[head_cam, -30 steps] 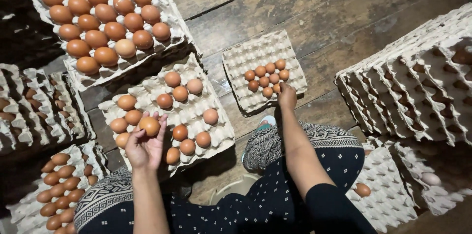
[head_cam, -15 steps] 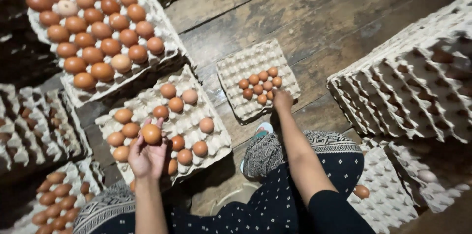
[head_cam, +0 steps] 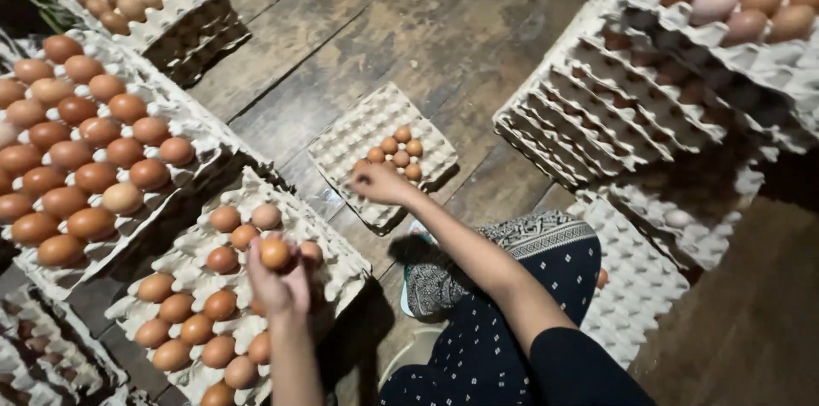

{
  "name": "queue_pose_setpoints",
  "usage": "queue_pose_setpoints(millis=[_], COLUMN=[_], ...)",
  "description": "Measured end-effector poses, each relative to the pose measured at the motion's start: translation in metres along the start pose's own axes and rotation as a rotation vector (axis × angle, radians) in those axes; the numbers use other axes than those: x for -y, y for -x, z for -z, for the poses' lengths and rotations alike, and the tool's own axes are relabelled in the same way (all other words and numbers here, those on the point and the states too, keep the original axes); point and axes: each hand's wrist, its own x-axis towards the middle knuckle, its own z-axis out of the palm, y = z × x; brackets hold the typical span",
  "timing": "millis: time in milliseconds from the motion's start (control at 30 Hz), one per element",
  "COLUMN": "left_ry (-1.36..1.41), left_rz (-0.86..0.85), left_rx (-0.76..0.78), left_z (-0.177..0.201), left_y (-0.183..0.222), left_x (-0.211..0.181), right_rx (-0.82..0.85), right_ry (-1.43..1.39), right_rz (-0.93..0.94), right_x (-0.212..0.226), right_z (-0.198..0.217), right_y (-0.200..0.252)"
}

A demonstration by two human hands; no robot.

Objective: Sorting and placing eggs into cardboard egg trays at a steady pace.

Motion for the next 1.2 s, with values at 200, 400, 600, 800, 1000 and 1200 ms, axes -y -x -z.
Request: queue_pose_setpoints(millis=[200, 400, 600, 800, 1000, 1200], left_ry=[-0.388, -1.078, -1.051, -1.044, -1.42, -1.795], left_rz=[-0.351, -0.962, -0.771, -0.643, -0.621, -0.77], left_rx=[-0.052, 0.199, 0.228, 0.289, 0.37, 0.369], left_z=[-0.062, -0.123, -0.136, -0.099, -0.047, -0.009], left_y=[-0.012, 0.022, 0.036, 0.029, 0.036, 0.043], left_x=[0.057, 0.058, 0.069, 0.079, 0.069, 0.07], right_rx=[0.726, 0.27, 0.181, 0.023, -0.102, -0.098], right_ry=[-0.627, -1.321, -1.735, -1.371, -1.326, -1.31], right_rz=[0.03, -0.356, -0.332, -0.095, -0.001, 0.085], right_x=[0.017, 0.024, 0.054, 0.054, 0.037, -0.024], right_z=[-0.023, -0.035, 0.005, 0.035, 0.069, 0.095], right_y=[0.02, 0.018, 0.035, 0.044, 0.029, 0.001])
